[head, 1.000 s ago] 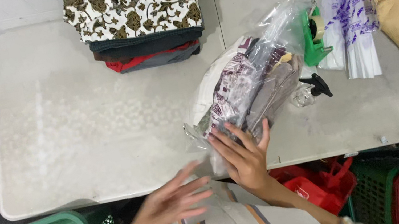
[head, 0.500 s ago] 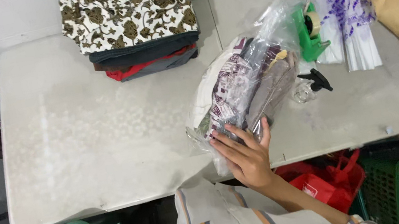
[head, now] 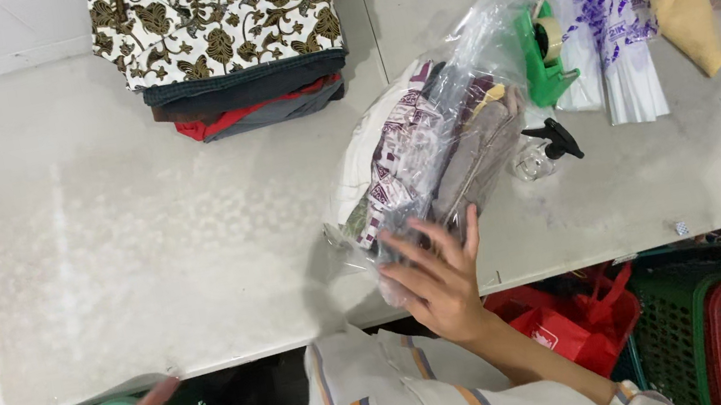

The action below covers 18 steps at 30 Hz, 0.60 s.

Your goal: The person puts a stack of folded white clothes into a clear plastic bag, sprays the outside of the bag, and then seals the bag with tape by hand.

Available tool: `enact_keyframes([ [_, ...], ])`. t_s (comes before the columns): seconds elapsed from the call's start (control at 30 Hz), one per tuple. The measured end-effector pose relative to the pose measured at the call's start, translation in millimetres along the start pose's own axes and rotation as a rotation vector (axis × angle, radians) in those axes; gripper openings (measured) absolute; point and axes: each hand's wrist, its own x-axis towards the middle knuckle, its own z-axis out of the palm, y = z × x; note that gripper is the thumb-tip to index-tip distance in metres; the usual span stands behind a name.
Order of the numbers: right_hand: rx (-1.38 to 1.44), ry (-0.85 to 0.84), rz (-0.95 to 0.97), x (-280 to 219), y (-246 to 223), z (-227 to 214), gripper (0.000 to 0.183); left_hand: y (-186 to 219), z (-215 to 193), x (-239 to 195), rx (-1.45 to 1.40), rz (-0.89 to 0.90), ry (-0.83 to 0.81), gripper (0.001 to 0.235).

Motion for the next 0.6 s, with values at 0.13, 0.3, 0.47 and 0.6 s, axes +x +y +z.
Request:
enact_keyframes([
  [0.13, -0.108, 0.086, -0.017, -2.8, -3.1, -5.4, 0.009, -35.9, 94.3, 113.1, -0.089, -0.178, 0.058, 0.065],
  [0.3, 0.011, 0.011, 0.014, 10.2, -9.4, -17.8, 0.01, -42.3, 158.9, 188.9, 0.274, 0.092, -0.252, 0.053],
  [0.47, 0.148, -0.036, 0.15, 18.2, 6.5, -25.4, 0.009, -73.4, 164.5, 210.6, 0.145, 0.08, -0.292, 0.019],
  [0.6, 0.153, -0.138, 0.276, 29.5, 26.1, -34.3, 0.004, -90.1, 165.5, 212.5, 0.03, 0.083, -0.264, 0.014],
])
